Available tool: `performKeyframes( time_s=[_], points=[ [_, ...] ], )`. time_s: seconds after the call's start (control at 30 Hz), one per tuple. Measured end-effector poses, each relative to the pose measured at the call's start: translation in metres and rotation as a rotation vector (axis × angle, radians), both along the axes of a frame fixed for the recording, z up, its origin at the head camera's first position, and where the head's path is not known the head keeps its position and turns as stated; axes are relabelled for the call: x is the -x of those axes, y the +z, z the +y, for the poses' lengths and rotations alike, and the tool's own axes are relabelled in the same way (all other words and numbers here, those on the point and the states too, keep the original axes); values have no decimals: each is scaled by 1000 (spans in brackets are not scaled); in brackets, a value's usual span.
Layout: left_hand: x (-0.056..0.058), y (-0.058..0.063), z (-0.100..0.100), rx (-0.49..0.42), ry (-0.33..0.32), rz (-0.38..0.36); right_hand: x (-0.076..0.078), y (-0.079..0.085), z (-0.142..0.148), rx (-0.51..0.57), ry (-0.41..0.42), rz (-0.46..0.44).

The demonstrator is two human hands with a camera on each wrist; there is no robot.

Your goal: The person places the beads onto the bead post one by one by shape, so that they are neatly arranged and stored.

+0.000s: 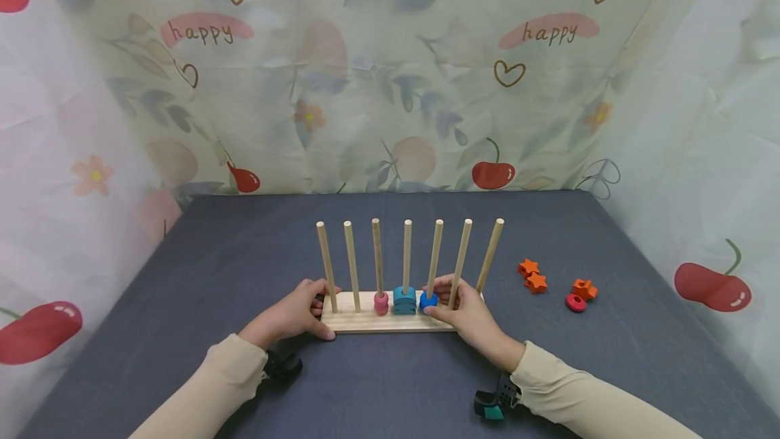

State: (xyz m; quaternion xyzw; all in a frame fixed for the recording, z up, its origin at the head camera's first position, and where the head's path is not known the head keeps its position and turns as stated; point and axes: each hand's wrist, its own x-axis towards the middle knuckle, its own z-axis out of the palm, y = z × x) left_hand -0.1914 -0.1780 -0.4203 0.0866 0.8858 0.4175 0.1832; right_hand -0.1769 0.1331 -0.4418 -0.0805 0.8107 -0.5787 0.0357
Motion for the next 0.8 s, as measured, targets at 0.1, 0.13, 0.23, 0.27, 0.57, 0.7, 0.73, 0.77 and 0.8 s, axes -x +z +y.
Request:
performKeyframes(
  time_s=[0.1,0.13,0.23,0.27,0.57,0.7,0.73,0.77,0.8],
  points=[
    [0,-1,0,-3,2,-3,0,0,0,-8,1,-2],
    [0,-1,0,-3,3,-4,0,0,0,-9,1,-1],
    [0,-1,0,-1,5,-4,0,0,1,-9,5,-1],
    [0,-1,0,0,7,-4,0,1,1,-9,7,-1],
    [1,-2,1,5,11,-11,-8,4,10,-32,64,-22],
    [2,-3,1,7,14,-10,-14,8,18,-122,108,-4],
    [2,-2,1,7,15,-10,-16,9,20,-146,117,-1],
    [2,-3,1,7,19,-11,-19,11,22,-173,122,-2],
    [2,-3,1,7,24,-12,-21,13,25,-209,130,-3]
  ],
)
